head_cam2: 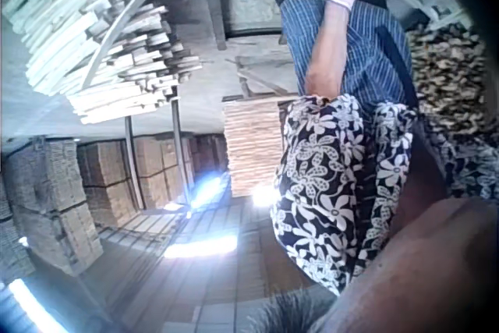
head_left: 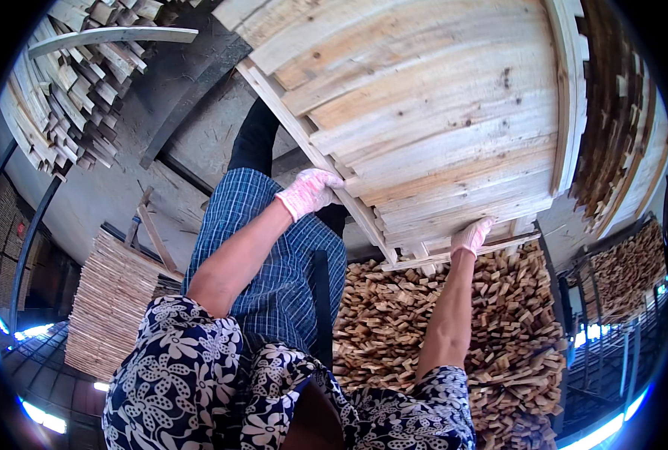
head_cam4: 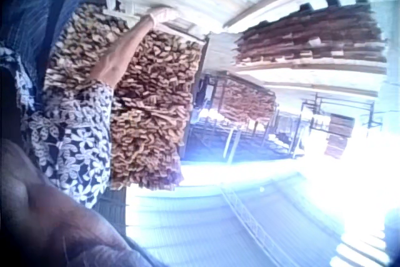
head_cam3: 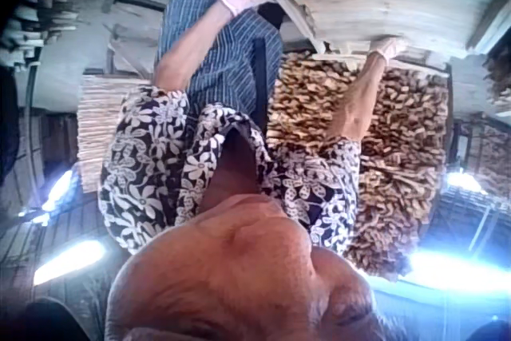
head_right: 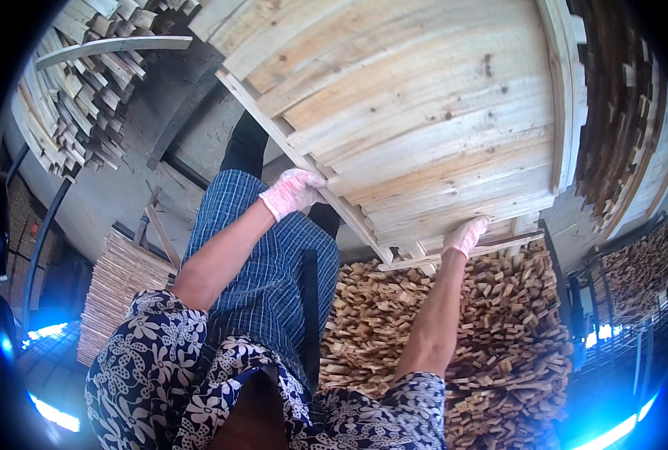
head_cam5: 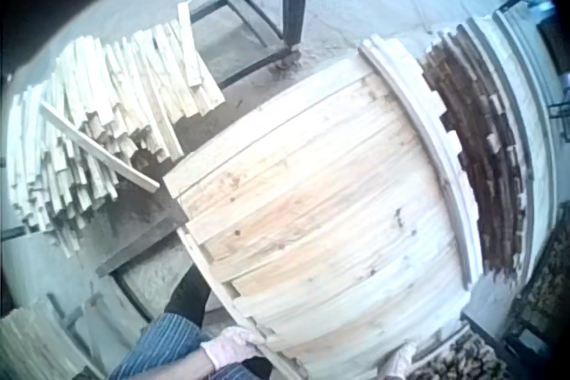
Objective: The person picks up bundles of thin wooden planks from a pile on the floor and places them onto a metal rack. The person wears pink gloves and repeatedly lifts and stacks the wood pieces to organize them.
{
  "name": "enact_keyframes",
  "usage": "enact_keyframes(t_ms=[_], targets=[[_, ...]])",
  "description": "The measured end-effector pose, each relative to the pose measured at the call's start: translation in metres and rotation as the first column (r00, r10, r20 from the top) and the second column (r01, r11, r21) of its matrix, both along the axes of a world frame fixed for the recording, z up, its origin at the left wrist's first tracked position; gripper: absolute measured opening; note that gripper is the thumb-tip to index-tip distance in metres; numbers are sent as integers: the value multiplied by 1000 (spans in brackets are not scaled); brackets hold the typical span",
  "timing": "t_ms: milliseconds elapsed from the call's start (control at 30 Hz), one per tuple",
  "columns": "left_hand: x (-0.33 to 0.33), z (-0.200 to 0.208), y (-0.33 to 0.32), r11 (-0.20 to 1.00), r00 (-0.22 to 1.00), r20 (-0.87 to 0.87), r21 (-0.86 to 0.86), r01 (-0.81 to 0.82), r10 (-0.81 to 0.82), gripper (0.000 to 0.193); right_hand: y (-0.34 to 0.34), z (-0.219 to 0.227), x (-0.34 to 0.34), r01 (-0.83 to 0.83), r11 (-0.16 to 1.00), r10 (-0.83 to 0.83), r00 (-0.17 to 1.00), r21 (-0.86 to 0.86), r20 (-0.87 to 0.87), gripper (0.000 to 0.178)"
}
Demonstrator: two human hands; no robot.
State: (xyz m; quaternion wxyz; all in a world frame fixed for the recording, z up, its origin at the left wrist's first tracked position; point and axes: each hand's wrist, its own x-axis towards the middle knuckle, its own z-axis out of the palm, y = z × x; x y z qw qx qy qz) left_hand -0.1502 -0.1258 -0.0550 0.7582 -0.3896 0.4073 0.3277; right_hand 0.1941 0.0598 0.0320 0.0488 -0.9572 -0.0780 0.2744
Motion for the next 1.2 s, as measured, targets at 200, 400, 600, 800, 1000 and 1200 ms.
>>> enact_keyframes(t_ms=[200,400,600,800,1000,1200], targets=[[-17,16,11,998,998,-44,52,42,-40,48,-20,-7,10,165,985,-154,971,48,-186,77],[-56,107,14,985,999,11,168,-43,42,57,-44,55,-38,-801,527,849,511,284,-135,73],[-59,136,96,886,990,99,445,-132,98,66,-98,117,-174,-825,152,943,-44,545,-330,87],[-96,129,156,337,14,-870,-176,925,-494,61,-38,30,-194,-949,-299,919,-258,100,298,66],[-112,128,204,-210,-529,-612,-747,631,588,53,-49,0,-183,-952,-263,905,-187,157,383,70],[-95,105,270,-697,-511,-706,-670,257,490,34,-34,18,-169,-916,-172,962,-77,363,262,66]])
